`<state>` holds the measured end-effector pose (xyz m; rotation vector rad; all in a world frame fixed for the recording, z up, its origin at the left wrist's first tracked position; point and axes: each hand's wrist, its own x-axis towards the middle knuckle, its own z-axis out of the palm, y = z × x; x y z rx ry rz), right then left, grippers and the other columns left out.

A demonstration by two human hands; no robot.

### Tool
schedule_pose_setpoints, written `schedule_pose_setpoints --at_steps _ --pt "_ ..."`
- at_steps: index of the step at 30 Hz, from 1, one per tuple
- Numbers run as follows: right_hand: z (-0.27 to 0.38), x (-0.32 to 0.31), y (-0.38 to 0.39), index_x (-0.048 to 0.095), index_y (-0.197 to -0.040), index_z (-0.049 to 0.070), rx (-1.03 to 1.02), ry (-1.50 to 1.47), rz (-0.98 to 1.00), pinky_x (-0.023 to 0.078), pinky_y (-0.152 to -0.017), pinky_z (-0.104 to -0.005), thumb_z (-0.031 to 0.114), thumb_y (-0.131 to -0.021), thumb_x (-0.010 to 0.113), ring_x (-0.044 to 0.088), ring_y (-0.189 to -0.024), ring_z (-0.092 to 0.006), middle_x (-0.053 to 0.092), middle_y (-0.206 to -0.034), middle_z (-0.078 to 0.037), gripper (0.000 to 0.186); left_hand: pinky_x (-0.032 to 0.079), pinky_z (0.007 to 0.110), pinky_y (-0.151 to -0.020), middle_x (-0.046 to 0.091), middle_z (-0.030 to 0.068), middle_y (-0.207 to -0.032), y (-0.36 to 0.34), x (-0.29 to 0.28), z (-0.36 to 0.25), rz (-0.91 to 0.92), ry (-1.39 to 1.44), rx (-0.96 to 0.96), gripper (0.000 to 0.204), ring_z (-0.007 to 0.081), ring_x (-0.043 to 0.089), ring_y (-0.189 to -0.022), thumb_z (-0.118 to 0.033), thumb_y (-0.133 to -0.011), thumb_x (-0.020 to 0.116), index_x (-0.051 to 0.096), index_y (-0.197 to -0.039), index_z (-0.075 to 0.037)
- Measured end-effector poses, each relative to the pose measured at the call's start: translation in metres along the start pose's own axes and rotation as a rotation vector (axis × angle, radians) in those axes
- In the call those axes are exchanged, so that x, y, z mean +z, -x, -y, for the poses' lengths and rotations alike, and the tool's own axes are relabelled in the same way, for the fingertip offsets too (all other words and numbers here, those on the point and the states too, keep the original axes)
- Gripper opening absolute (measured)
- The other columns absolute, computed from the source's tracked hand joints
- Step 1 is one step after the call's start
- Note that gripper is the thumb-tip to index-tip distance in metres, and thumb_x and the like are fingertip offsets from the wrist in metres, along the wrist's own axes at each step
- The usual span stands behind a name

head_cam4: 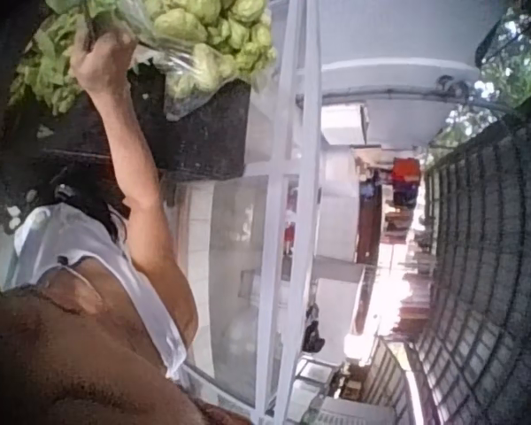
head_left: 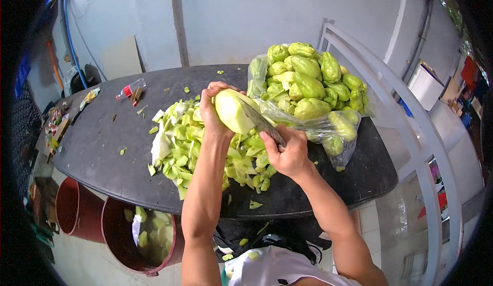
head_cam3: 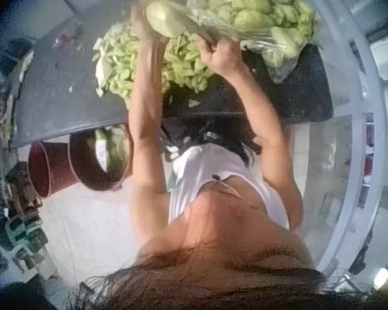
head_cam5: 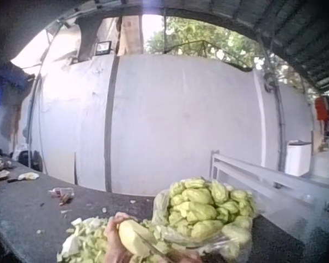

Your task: The person peels and slices several green chayote vegetables using a large kitchen knife on a black table, removing the skin and cutting the flesh into pieces.

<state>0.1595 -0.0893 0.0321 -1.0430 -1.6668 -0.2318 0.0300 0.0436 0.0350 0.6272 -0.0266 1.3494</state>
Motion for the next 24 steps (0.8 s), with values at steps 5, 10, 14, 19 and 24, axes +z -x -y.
schedule_pose_setpoints --at_steps 5,10,14,19,24 --pt "-0.002 0.003 -0.002 0.054 -0.067 0.005 0.03 -0.005 0.017 0.044 -0.046 -0.0408 0.015 -0.087 0.066 0.055 -0.049 -0.0333 0.053 -0.055 -0.013 0.025 0.053 0.044 -0.08 0.063 0.0153 -0.084 0.002 0.001 0.01 -0.163 -0.004 -0.066 0.026 0.0314 0.062 -0.08 -0.03 -0.085 0.053 0.06 -0.083 -0.005" --pt "-0.008 0.001 0.001 0.055 -0.071 0.004 0.04 -0.034 0.029 0.045 -0.048 -0.0412 0.015 -0.088 0.065 0.059 -0.051 -0.0344 0.056 -0.057 -0.015 0.023 0.054 0.044 -0.075 0.065 0.0172 -0.082 0.001 0.0 0.01 -0.157 -0.071 0.018 0.024 0.0322 0.064 -0.078 -0.028 -0.085 0.05 0.058 -0.091 -0.006" --pt "-0.011 0.001 -0.002 0.062 -0.079 -0.001 0.087 -0.082 0.065 0.045 -0.048 -0.0362 0.012 -0.086 0.066 0.06 -0.05 -0.0284 0.059 -0.059 -0.013 0.016 0.054 0.045 -0.073 0.065 0.0167 -0.083 -0.006 -0.009 0.008 -0.132 -0.198 0.067 0.023 0.0325 0.064 -0.076 -0.027 -0.085 0.049 0.057 -0.089 -0.006" --pt "-0.021 0.005 0.003 0.066 -0.088 -0.003 0.082 -0.063 0.104 0.045 -0.05 -0.0332 0.011 -0.085 0.066 0.056 -0.047 -0.0219 0.061 -0.061 -0.013 0.014 0.05 0.036 -0.07 0.058 0.0068 -0.082 0.008 0.008 0.008 -0.168 -0.184 0.025 0.017 0.021 0.055 -0.073 -0.021 -0.086 0.047 0.056 -0.082 -0.008" --pt "-0.016 0.001 0.005 0.066 -0.089 -0.002 0.263 -0.232 0.118 0.041 -0.046 -0.0271 0.006 -0.078 0.07 0.051 -0.048 -0.0066 0.06 -0.059 -0.002 0.014 0.049 0.035 -0.071 0.058 0.0074 -0.08 0.006 0.009 0.005 -0.127 -0.182 0.022 0.014 0.0202 0.055 -0.072 -0.017 -0.085 0.047 0.055 -0.08 -0.007"
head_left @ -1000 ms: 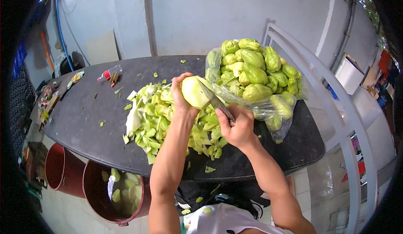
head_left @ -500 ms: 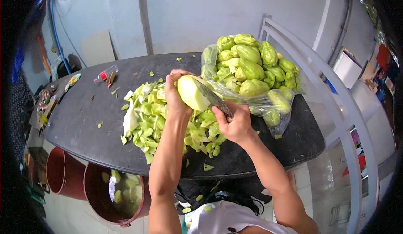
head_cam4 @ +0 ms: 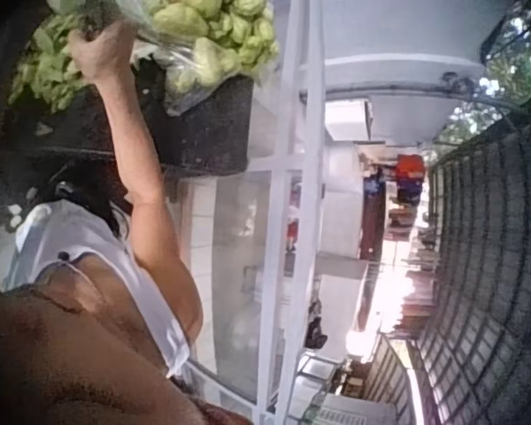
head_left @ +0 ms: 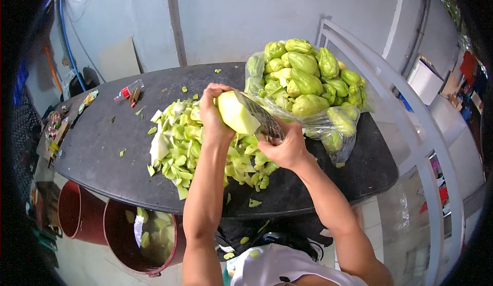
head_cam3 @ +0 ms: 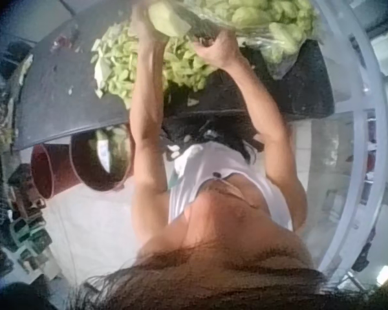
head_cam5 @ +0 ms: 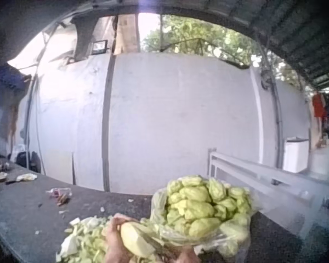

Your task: The person peels and slices several green chayote vegetables using a large kitchen knife on a black table, removing the skin and cutting the flesh into pieces.

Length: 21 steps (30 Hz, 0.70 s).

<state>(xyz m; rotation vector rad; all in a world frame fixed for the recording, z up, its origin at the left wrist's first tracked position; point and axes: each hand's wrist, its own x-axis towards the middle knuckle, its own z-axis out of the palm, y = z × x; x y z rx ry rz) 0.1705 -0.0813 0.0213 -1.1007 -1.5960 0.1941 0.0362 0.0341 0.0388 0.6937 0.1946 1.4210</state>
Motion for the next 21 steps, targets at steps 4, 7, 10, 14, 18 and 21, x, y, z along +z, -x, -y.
schedule_pose_setpoints --at_steps 4,7,10,14,18,21 --pt "0.011 -0.001 -0.003 0.063 -0.09 0.001 0.09 0.019 0.05 0.047 -0.051 -0.0358 0.013 -0.076 0.068 0.061 -0.05 -0.0219 0.062 -0.059 -0.012 0.019 0.049 0.035 -0.071 0.058 0.0074 -0.079 -0.001 -0.001 -0.003 0.001 -0.033 0.054 0.014 0.0199 0.055 -0.072 -0.017 -0.085 0.048 0.055 -0.08 -0.006" --pt "0.001 0.004 -0.002 0.064 -0.093 0.001 0.071 0.07 0.023 0.047 -0.051 -0.0349 0.012 -0.076 0.068 0.059 -0.049 -0.0193 0.062 -0.06 -0.012 0.02 0.05 0.035 -0.072 0.058 0.0068 -0.08 0.01 0.009 0.005 -0.078 0.049 -0.023 0.013 0.0195 0.056 -0.075 -0.016 -0.086 0.046 0.055 -0.081 -0.007" --pt "0.002 -0.001 0.0 0.065 -0.094 0.001 0.106 0.05 0.034 0.047 -0.051 -0.0343 0.012 -0.075 0.068 0.058 -0.049 -0.0194 0.062 -0.06 -0.012 0.021 0.05 0.035 -0.071 0.057 0.0058 -0.08 0.008 0.007 0.008 -0.148 0.014 -0.049 0.013 0.0191 0.055 -0.075 -0.015 -0.085 0.046 0.055 -0.081 -0.008" --pt "0.005 0.001 0.0 0.066 -0.093 0.001 0.101 0.004 0.047 0.048 -0.053 -0.0351 0.012 -0.075 0.068 0.058 -0.05 -0.0233 0.062 -0.061 -0.014 0.022 0.05 0.035 -0.072 0.057 0.0053 -0.081 0.002 -0.004 0.001 -0.029 -0.053 0.037 0.01 0.0191 0.055 -0.075 -0.015 -0.085 0.048 0.054 -0.081 -0.008" --pt "0.0 0.011 -0.003 0.065 -0.093 0.0 0.038 0.038 -0.045 0.049 -0.054 -0.0356 0.012 -0.074 0.069 0.06 -0.052 -0.0231 0.063 -0.062 -0.014 0.023 0.049 0.034 -0.072 0.057 0.005 -0.079 0.008 0.006 0.011 -0.157 0.077 -0.065 0.011 0.0184 0.056 -0.074 -0.015 -0.083 0.048 0.055 -0.079 -0.007" --pt "0.0 0.005 0.0 0.064 -0.09 0.0 0.134 0.018 -0.018 0.049 -0.055 -0.0356 0.013 -0.073 0.07 0.062 -0.053 -0.0233 0.063 -0.062 -0.014 0.022 0.049 0.035 -0.073 0.057 0.0053 -0.08 0.006 0.005 0.0 -0.105 -0.141 0.079 0.011 0.0195 0.056 -0.075 -0.016 -0.084 0.047 0.054 -0.082 -0.007"
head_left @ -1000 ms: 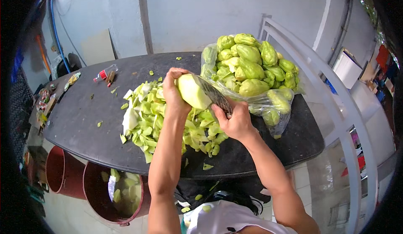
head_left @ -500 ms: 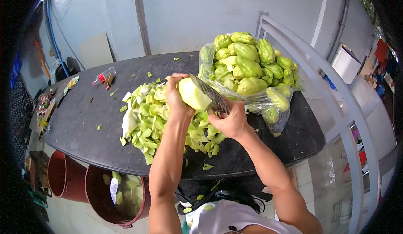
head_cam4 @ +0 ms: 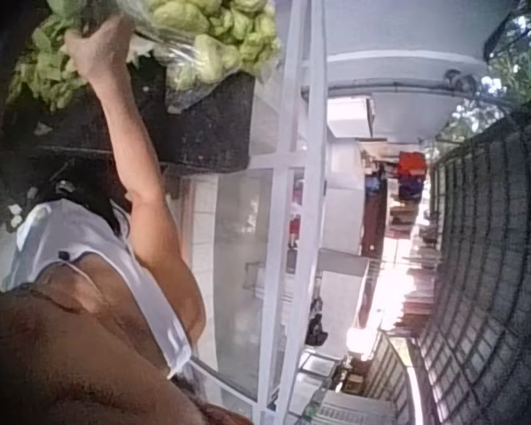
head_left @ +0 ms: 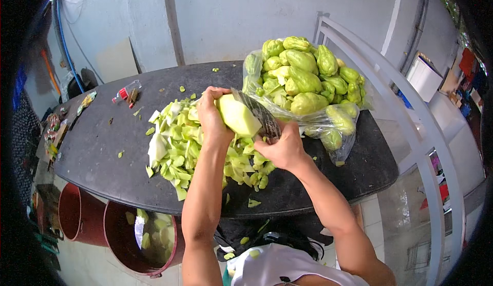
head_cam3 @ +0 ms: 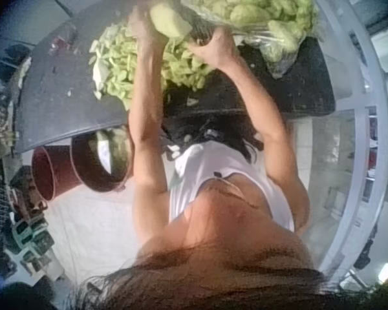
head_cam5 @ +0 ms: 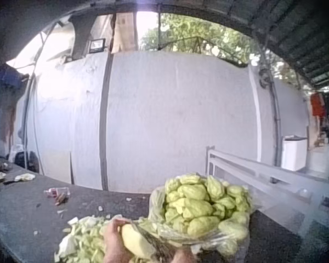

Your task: The person peels and slices several green chayote vegetables using a large kitchen knife on a black table, removing the skin and cutting the flesh into pieces.

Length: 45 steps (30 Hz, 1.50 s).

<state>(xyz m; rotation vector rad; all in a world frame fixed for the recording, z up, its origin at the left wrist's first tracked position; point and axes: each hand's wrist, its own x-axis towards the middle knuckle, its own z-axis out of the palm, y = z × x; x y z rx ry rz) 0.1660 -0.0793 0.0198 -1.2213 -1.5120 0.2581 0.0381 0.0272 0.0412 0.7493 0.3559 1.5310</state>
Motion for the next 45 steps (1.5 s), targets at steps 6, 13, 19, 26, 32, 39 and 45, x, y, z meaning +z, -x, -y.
schedule_pose_setpoints --at_steps 6,13,19,26,32,39,45 --pt "0.001 0.004 -0.001 0.063 -0.085 -0.001 -0.011 0.03 -0.027 0.049 -0.056 -0.0368 0.011 -0.072 0.072 0.063 -0.055 -0.0247 0.064 -0.063 -0.014 0.02 0.049 0.034 -0.071 0.059 0.0076 -0.082 0.005 0.005 0.011 -0.116 0.2 -0.104 0.012 0.0184 0.056 -0.076 -0.016 -0.082 0.048 0.055 -0.08 -0.005" --pt "0.0 0.005 0.0 0.063 -0.085 -0.002 -0.057 0.004 -0.057 0.051 -0.059 -0.0359 0.01 -0.071 0.072 0.064 -0.058 -0.0244 0.065 -0.067 -0.013 0.021 0.049 0.034 -0.071 0.058 0.0077 -0.082 0.01 0.012 0.011 -0.166 0.077 -0.12 0.014 0.0187 0.055 -0.075 -0.018 -0.084 0.047 0.054 -0.081 -0.007" --pt "0.006 -0.001 0.0 0.064 -0.089 -0.003 -0.081 -0.031 -0.025 0.051 -0.061 -0.035 0.011 -0.069 0.074 0.063 -0.059 -0.0234 0.065 -0.067 -0.012 0.026 0.048 0.033 -0.071 0.058 0.0076 -0.086 0.001 -0.002 0.006 -0.027 -0.149 0.033 0.022 0.0186 0.054 -0.075 -0.021 -0.09 0.045 0.055 -0.08 -0.004" --pt "-0.01 -0.005 -0.008 0.066 -0.084 -0.003 -0.047 -0.083 -0.056 0.049 -0.056 -0.0281 0.009 -0.07 0.074 0.058 -0.059 -0.0072 0.067 -0.068 -0.002 0.02 0.051 0.034 -0.07 0.059 0.0084 -0.088 0.005 0.005 0.009 -0.091 -0.1 -0.148 0.025 0.0182 0.058 -0.079 -0.026 -0.09 0.046 0.058 -0.09 -0.003" --pt "-0.004 -0.028 -0.012 0.065 -0.095 -0.003 0.055 -0.143 0.156 0.052 -0.069 -0.0297 0.009 -0.069 0.075 0.063 -0.073 -0.011 0.069 -0.081 -0.006 0.03 0.05 0.033 -0.086 0.067 0.0126 -0.099 -0.002 -0.024 -0.002 0.417 -0.584 -0.158 0.054 0.0187 0.063 -0.093 -0.034 -0.077 0.079 0.063 -0.111 0.005" --pt "-0.017 -0.009 -0.012 0.056 -0.111 -0.002 -0.045 -0.153 -0.051 0.052 -0.081 -0.0342 0.01 -0.067 0.078 0.066 -0.09 -0.0201 0.067 -0.098 -0.015 0.05 0.055 0.03 -0.076 0.069 0.0125 -0.095 0.01 -0.006 0.012 0.459 -0.231 -0.186 0.055 0.0169 0.066 -0.082 -0.028 -0.072 0.085 0.064 -0.108 0.009" --pt "-0.003 -0.032 -0.015 0.061 -0.111 0.001 -0.03 -0.134 0.166 0.051 -0.083 -0.0327 0.01 -0.068 0.076 0.066 -0.09 -0.0189 0.069 -0.096 -0.011 0.047 0.055 0.029 -0.074 0.07 0.0117 -0.087 0.013 0.002 -0.004 0.473 -0.376 -0.127 0.04 0.0162 0.067 -0.079 -0.021 -0.076 0.082 0.068 -0.097 0.009"
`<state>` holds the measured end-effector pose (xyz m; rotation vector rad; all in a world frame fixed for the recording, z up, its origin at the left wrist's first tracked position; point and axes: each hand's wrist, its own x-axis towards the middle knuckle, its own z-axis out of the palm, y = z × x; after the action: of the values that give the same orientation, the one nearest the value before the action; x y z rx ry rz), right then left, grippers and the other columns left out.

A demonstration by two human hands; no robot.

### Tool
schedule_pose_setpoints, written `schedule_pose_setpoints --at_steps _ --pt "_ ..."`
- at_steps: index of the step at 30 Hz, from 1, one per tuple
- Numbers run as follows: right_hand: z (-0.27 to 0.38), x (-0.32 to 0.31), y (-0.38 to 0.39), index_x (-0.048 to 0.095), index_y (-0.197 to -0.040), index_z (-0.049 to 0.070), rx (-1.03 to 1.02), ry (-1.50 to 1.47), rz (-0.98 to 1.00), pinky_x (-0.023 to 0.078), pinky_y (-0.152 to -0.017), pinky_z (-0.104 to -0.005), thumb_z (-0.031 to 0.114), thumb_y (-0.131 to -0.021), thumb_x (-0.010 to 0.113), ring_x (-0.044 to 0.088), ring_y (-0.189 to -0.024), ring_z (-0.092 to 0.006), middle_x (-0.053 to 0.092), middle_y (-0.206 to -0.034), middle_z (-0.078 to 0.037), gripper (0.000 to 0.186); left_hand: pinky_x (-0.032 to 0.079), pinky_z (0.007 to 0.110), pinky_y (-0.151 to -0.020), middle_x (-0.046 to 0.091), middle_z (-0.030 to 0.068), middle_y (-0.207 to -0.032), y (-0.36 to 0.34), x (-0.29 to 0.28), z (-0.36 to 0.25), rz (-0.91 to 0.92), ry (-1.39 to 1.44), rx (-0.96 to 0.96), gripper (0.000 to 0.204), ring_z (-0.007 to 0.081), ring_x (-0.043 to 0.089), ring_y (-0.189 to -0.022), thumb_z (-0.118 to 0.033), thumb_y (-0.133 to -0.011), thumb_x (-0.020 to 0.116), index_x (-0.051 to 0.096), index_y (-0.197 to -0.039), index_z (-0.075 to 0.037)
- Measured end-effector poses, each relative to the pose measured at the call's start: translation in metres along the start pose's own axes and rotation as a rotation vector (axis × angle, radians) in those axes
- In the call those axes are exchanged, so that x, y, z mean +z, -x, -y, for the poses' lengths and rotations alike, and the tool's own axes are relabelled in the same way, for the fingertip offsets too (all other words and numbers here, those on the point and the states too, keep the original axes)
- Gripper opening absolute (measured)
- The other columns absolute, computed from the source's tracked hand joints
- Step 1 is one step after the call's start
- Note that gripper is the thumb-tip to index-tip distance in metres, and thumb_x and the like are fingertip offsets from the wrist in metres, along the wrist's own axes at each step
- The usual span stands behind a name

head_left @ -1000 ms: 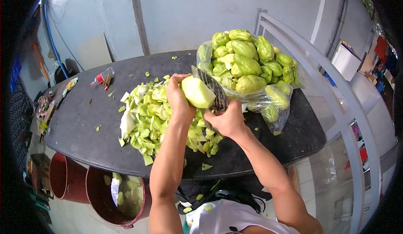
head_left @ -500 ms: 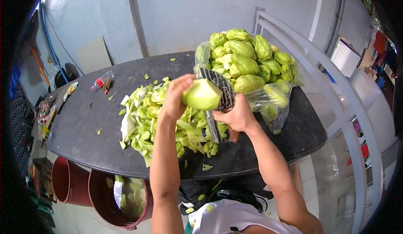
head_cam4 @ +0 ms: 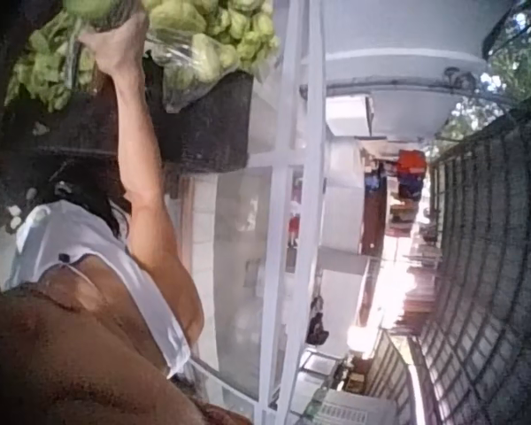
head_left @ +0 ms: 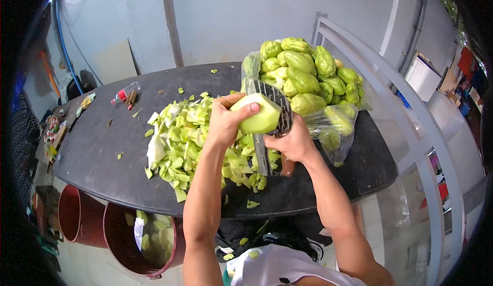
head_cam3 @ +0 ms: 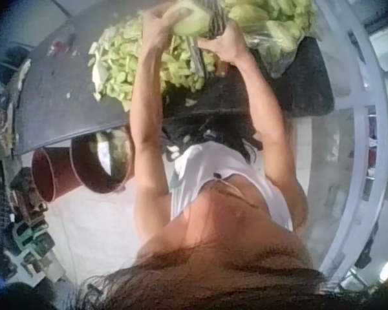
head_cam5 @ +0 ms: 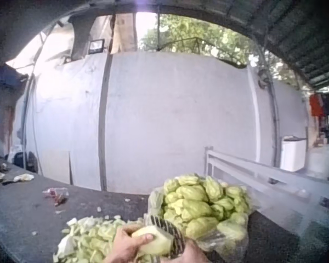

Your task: The person peels and slices several green chayote vegetables using a large kitchen knife on a black table, removing the skin and cutting the flesh into pieces.

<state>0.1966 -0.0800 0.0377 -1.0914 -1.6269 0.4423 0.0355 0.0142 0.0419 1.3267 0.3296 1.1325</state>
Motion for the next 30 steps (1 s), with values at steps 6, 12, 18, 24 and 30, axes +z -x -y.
schedule_pose_setpoints --at_steps 6,12,18,24,30 --pt "-0.007 0.013 -0.001 0.06 -0.113 0.0 0.004 -0.054 -0.143 0.051 -0.085 -0.033 0.008 -0.067 0.076 0.066 -0.092 -0.02 0.068 -0.1 -0.012 0.049 0.054 0.029 -0.078 0.07 0.0115 -0.096 0.003 0.015 0.017 -0.117 0.211 -0.01 0.046 0.0151 0.067 -0.082 -0.023 -0.08 0.079 0.064 -0.109 0.008" --pt "-0.016 0.014 -0.004 0.056 -0.118 0.0 -0.033 -0.08 -0.187 0.049 -0.088 -0.0334 0.007 -0.065 0.077 0.064 -0.098 -0.0199 0.067 -0.105 -0.012 0.057 0.052 0.027 -0.079 0.068 0.0095 -0.098 0.001 0.018 0.024 -0.094 0.085 0.011 0.049 0.0137 0.065 -0.085 -0.034 -0.087 0.072 0.062 -0.113 0.007" --pt "-0.02 0.001 -0.004 0.056 -0.118 0.0 0.044 -0.086 -0.194 0.049 -0.089 -0.0331 0.007 -0.065 0.077 0.063 -0.099 -0.0196 0.066 -0.106 -0.01 0.058 0.049 0.028 -0.083 0.065 0.0121 -0.111 0.001 0.022 0.023 -0.095 0.01 -0.029 0.057 0.0159 0.061 -0.097 -0.04 -0.087 0.07 0.058 -0.122 0.003" --pt "-0.016 -0.004 0.0 0.056 -0.117 0.0 0.114 -0.171 0.132 0.05 -0.079 -0.0287 0.005 -0.065 0.074 0.06 -0.088 -0.0116 0.064 -0.099 -0.003 0.055 0.055 0.039 -0.083 0.064 0.0119 -0.108 0.011 0.006 0.013 -0.035 0.163 -0.227 0.056 0.0224 0.064 -0.097 -0.028 -0.077 0.081 0.054 -0.119 -0.001" --pt "-0.013 0.012 -0.001 0.053 -0.12 0.001 0.175 -0.185 0.107 0.05 -0.076 -0.0266 0.004 -0.064 0.073 0.058 -0.086 -0.0114 0.061 -0.094 -0.002 0.059 0.055 0.037 -0.079 0.063 0.0118 -0.106 0.007 0.005 0.022 -0.009 0.132 -0.209 0.057 0.022 0.064 -0.091 -0.031 -0.079 0.075 0.053 -0.121 -0.001"
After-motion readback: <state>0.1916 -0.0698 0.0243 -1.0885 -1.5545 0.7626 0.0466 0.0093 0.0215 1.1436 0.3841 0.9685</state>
